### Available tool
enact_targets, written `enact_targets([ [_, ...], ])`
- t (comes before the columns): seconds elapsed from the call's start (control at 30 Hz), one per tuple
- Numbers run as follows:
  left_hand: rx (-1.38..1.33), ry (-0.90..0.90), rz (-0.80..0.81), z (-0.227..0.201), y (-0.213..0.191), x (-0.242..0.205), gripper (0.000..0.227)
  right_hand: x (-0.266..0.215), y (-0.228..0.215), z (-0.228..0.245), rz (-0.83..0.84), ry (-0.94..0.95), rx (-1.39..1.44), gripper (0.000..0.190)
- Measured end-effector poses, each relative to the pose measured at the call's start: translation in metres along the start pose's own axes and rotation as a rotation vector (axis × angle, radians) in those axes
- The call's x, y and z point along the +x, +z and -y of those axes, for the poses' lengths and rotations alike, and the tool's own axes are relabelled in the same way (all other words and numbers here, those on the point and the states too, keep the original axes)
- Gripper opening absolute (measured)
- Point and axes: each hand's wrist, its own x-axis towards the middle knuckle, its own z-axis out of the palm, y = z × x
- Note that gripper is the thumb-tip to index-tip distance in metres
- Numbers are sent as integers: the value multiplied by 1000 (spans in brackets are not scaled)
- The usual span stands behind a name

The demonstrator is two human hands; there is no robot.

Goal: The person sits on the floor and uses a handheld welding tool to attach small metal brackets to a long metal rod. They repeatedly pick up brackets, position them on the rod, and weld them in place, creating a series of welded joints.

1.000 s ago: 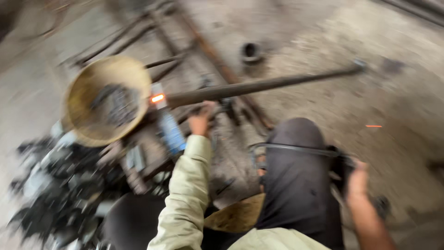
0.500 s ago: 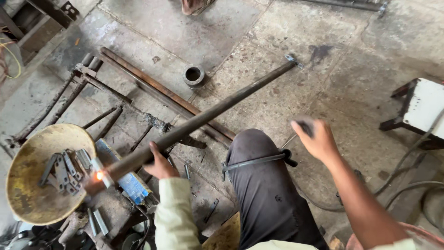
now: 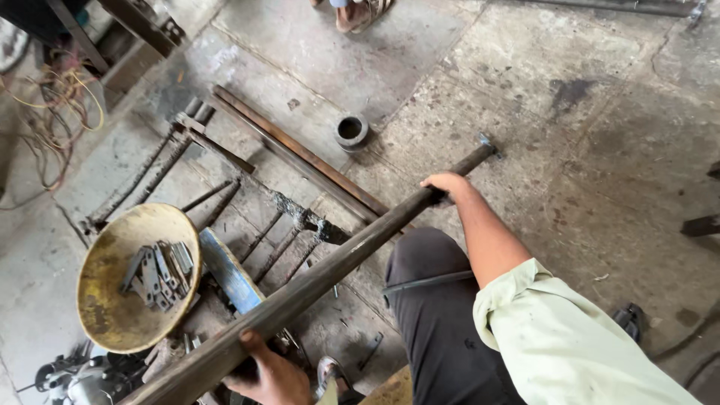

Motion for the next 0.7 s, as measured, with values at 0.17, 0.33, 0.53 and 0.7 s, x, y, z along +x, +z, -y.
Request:
enact_targets([
  [0.17, -31, 228, 329, -34, 20, 8, 85, -2, -10, 18, 31, -40, 128, 39],
  [0.33, -147, 151, 179, -30, 99, 65, 67, -83, -61, 42, -151, -373, 682, 37],
  [0.53, 930, 234, 1020, 0, 204, 128, 33, -267, -119, 43, -529, -633, 941, 43],
  [0.7, 675, 133, 1640, -10, 151, 58, 33, -287, -159, 51, -865, -731, 1053, 67],
])
